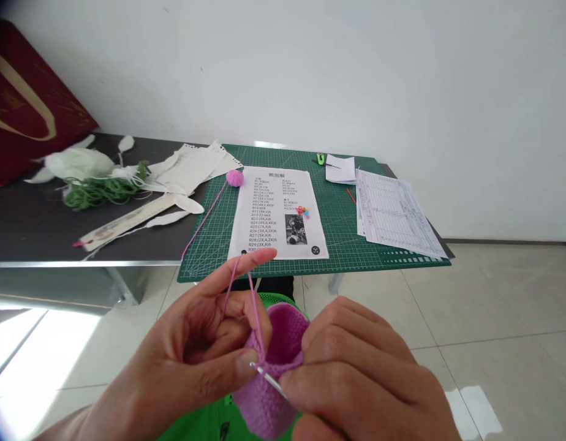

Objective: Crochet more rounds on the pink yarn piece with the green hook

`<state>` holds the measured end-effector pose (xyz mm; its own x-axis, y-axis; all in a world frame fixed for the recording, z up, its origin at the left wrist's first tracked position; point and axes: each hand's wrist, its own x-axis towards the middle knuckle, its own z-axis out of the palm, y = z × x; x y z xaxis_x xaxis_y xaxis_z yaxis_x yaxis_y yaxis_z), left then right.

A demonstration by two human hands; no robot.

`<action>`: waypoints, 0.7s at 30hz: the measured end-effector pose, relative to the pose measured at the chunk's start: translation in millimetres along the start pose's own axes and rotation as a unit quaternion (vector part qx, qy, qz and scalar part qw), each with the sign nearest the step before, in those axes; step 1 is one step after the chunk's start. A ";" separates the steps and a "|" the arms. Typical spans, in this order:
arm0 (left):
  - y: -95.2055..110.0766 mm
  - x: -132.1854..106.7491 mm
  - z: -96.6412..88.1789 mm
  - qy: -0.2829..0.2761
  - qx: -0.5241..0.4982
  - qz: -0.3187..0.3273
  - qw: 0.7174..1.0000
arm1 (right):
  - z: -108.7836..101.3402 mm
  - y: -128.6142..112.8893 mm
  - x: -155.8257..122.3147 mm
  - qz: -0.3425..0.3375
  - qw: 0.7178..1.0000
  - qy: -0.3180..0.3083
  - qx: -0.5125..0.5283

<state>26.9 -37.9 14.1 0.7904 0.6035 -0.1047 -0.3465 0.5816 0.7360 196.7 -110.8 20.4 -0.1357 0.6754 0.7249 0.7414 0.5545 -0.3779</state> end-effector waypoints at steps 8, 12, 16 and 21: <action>3.1 -3.5 0.0 -0.018 -0.008 -0.018 1.000 | -0.3 -4.1 12.8 0.071 0.997 -0.005 0.014; 3.4 -5.4 -0.3 -0.008 0.008 -0.015 1.000 | -2.0 -4.5 24.6 0.059 0.997 -0.040 0.033; 1.8 -4.5 5.1 0.038 0.051 0.006 0.998 | 0.5 -5.1 25.3 0.041 0.999 0.002 0.006; -6.5 -4.3 13.5 0.113 0.069 0.026 0.991 | 3.8 -6.4 18.9 0.007 0.999 0.022 -0.040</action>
<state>32.6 -51.7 18.8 0.6344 0.7466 -0.2003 -0.2989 0.4759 0.8271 186.9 -99.7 34.4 -0.0977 0.6594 0.7454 0.7938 0.5034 -0.3413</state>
